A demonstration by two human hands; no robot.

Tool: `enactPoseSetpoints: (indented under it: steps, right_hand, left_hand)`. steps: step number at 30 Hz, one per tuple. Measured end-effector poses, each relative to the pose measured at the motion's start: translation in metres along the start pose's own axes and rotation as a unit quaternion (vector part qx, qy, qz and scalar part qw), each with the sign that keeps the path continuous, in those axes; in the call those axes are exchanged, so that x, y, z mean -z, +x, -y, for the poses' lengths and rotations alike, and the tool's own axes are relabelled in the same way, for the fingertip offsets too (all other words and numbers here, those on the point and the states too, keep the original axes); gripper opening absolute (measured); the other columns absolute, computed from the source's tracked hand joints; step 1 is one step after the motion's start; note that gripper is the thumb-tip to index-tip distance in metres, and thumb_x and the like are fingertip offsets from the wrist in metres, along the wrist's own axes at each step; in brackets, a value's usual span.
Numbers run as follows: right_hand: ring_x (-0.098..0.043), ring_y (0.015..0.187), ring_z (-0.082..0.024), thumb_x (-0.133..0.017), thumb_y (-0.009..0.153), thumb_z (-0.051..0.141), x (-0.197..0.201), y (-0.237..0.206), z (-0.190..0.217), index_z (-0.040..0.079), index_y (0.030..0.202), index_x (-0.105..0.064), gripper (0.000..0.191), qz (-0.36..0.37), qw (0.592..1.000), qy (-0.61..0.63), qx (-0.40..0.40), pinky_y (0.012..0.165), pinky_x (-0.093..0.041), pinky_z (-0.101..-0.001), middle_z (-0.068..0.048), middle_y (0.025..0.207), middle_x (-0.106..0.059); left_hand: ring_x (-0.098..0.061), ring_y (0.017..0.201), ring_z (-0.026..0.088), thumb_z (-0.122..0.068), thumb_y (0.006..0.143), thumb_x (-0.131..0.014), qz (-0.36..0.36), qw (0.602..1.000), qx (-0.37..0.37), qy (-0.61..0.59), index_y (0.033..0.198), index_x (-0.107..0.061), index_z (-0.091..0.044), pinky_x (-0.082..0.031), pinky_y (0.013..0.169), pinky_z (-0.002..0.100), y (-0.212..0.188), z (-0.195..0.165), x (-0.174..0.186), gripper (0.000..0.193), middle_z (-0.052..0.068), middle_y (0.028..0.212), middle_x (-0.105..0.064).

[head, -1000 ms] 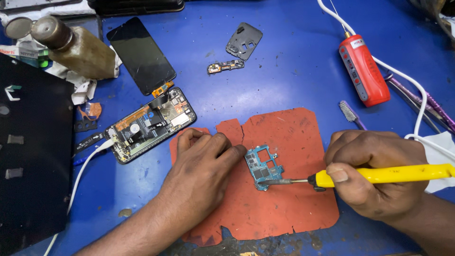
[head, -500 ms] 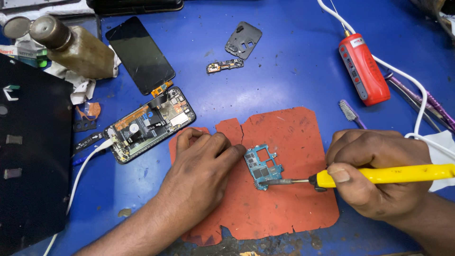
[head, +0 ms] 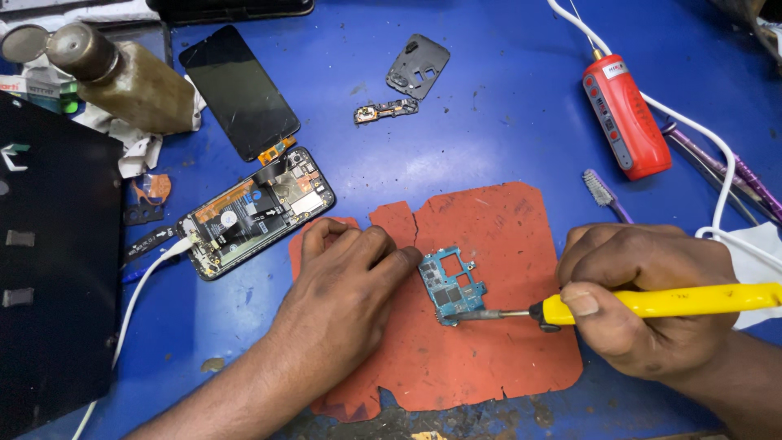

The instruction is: The person solders a disassembled smartphone logic board on a heat-resistant mat, holding the board steady with one hand while applying a yellow-handled soldering iron to components on the board. A partially disassembled phone, small flex cables, and repair tools lie on the blue workbench around them.

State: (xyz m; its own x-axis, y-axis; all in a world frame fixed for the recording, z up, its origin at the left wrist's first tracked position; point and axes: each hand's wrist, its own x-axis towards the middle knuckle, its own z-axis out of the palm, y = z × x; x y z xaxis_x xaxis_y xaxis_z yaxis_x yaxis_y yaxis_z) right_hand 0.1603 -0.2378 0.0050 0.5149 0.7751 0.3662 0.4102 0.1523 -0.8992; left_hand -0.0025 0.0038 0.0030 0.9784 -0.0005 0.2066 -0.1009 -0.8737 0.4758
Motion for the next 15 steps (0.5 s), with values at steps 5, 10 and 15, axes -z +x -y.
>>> enactPoseSetpoints:
  steps: [5,10,15]
  right_hand:
    - [-0.06,0.059,-0.013,-0.063,0.094,0.009,0.0014,-0.0006,-0.0003,0.003,0.083,-0.056,0.014,0.003,1.0,0.002,0.004,0.054,-0.051,-0.027,-0.005,0.068,-0.066]
    - [-0.06,0.059,-0.013,-0.062,0.095,0.009,0.0007,0.0014,0.0004,0.004,0.083,-0.055,0.015,0.0,1.0,-0.002,0.01,0.055,-0.05,-0.0283,-0.004,0.067,-0.065]
    - [-0.06,0.059,-0.013,-0.061,0.095,0.009,0.0012,0.0013,0.0015,0.004,0.083,-0.054,0.015,0.004,1.0,-0.008,0.011,0.053,-0.05,-0.0263,-0.004,0.067,-0.065]
  left_hand:
    - [-0.061,0.09,0.025,0.007,0.072,-0.064,0.0,1.0,0.002,-0.002,0.112,-0.07,-0.006,-0.038,0.099,0.048,0.0004,-0.0007,0.0005,0.043,0.007,0.089,-0.055]
    - [-0.061,0.089,0.024,0.007,0.072,-0.064,0.003,1.0,0.004,0.0,0.112,-0.071,-0.006,-0.038,0.099,0.047,0.0005,-0.001,0.0011,0.043,0.008,0.088,-0.055]
    - [-0.061,0.09,0.025,0.007,0.071,-0.065,0.003,1.0,0.002,0.001,0.113,-0.07,-0.006,-0.038,0.099,0.048,0.0002,-0.001,0.0015,0.043,0.007,0.089,-0.055]
